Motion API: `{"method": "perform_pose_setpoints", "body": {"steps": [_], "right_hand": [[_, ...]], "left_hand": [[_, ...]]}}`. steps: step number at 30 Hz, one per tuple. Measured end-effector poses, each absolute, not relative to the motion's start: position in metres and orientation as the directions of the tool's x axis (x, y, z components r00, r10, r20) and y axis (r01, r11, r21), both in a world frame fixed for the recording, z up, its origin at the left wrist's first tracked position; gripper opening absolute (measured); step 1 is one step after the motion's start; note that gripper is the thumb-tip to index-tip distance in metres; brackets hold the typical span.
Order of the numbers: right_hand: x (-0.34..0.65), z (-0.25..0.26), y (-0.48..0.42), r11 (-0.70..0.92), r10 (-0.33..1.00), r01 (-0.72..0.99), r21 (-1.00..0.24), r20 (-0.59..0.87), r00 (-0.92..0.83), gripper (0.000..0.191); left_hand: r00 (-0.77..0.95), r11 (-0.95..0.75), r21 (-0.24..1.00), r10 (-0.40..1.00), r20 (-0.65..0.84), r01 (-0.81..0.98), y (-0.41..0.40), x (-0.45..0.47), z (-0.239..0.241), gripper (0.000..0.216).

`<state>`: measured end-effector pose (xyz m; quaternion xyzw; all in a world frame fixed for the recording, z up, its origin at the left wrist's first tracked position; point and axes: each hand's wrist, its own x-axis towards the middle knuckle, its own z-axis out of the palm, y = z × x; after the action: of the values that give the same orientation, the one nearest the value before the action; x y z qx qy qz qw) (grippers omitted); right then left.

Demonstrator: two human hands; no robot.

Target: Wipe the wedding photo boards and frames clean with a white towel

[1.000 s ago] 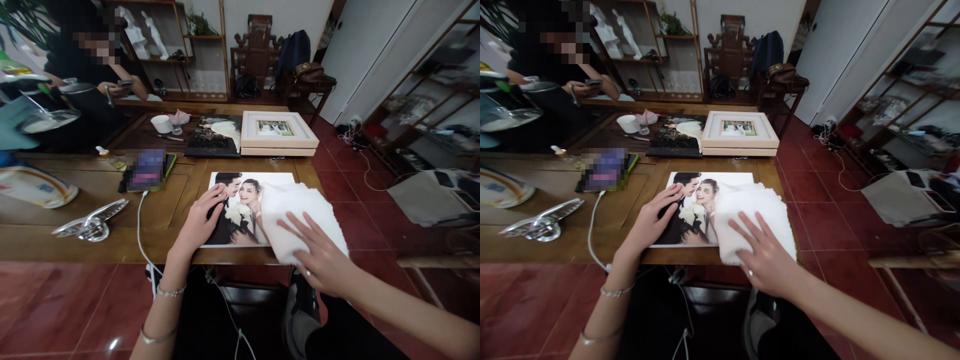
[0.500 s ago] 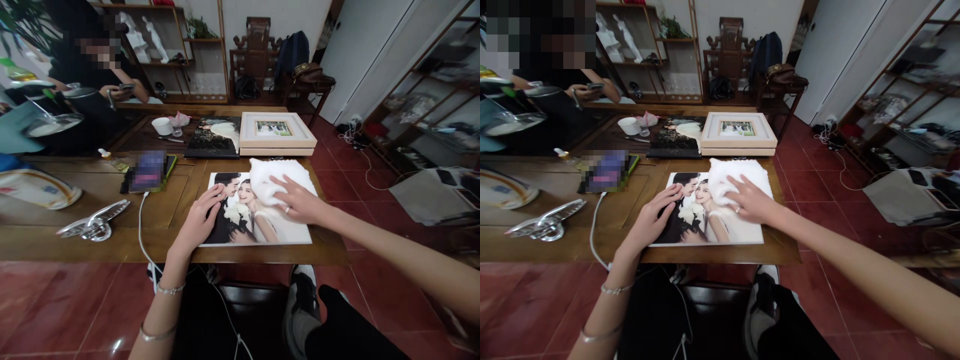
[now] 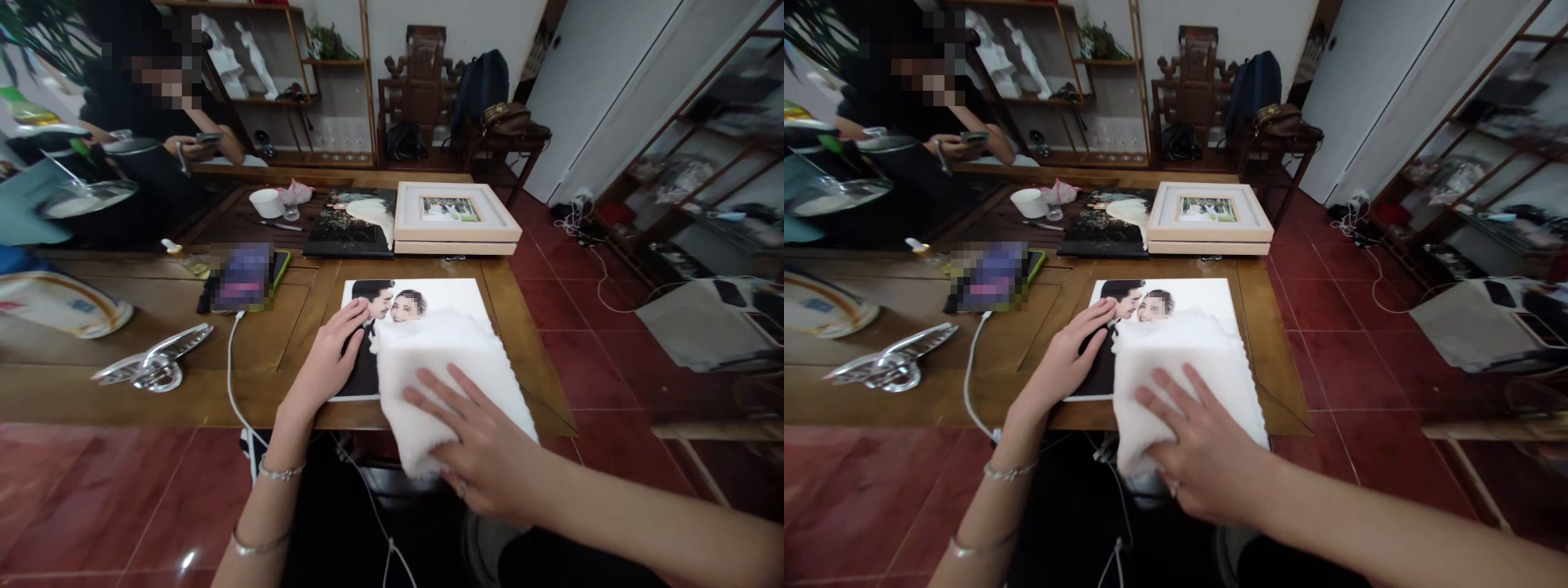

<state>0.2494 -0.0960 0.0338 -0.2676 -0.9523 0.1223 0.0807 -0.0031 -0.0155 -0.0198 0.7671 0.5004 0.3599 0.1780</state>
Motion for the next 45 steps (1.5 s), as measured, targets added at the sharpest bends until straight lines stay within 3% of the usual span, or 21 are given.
{"method": "perform_pose_setpoints", "body": {"steps": [4, 16, 20, 25, 29, 37, 45], "right_hand": [[0.25, 0.04, -0.09, 0.849, 0.481, 0.453, -0.271, 0.041, -0.876, 0.018], [0.263, 0.039, 0.06, 0.73, 0.682, 0.678, -0.086, 0.159, -0.714, 0.028], [0.258, 0.033, 0.038, 0.754, 0.655, 0.651, -0.086, 0.178, -0.735, 0.026], [0.248, 0.03, -0.046, 0.846, 0.53, 0.509, -0.159, 0.155, -0.834, 0.02], [0.242, 0.038, -0.082, 0.867, 0.48, 0.457, -0.2, 0.086, -0.873, 0.016], [0.229, 0.039, -0.011, 0.838, 0.543, 0.533, -0.12, 0.079, -0.836, 0.028], [0.211, 0.04, 0.044, 0.757, 0.652, 0.65, -0.061, 0.125, -0.748, 0.027]], "left_hand": [[0.286, -0.469, 0.606, 0.88, 0.378, 0.643, -0.011, -0.003, -0.019, 0.037], [0.287, -0.494, 0.597, 0.865, 0.412, 0.632, -0.007, -0.001, -0.017, 0.036], [0.271, -0.502, 0.581, 0.856, 0.441, 0.641, -0.008, 0.001, -0.015, 0.035], [0.26, -0.513, 0.567, 0.845, 0.468, 0.645, -0.009, 0.002, -0.015, 0.035], [0.239, -0.5, 0.575, 0.85, 0.469, 0.648, -0.01, 0.002, -0.015, 0.035], [0.259, -0.494, 0.58, 0.859, 0.442, 0.648, -0.01, 0.001, -0.013, 0.035], [0.258, -0.465, 0.586, 0.877, 0.404, 0.663, -0.011, -0.002, -0.015, 0.039]]}}
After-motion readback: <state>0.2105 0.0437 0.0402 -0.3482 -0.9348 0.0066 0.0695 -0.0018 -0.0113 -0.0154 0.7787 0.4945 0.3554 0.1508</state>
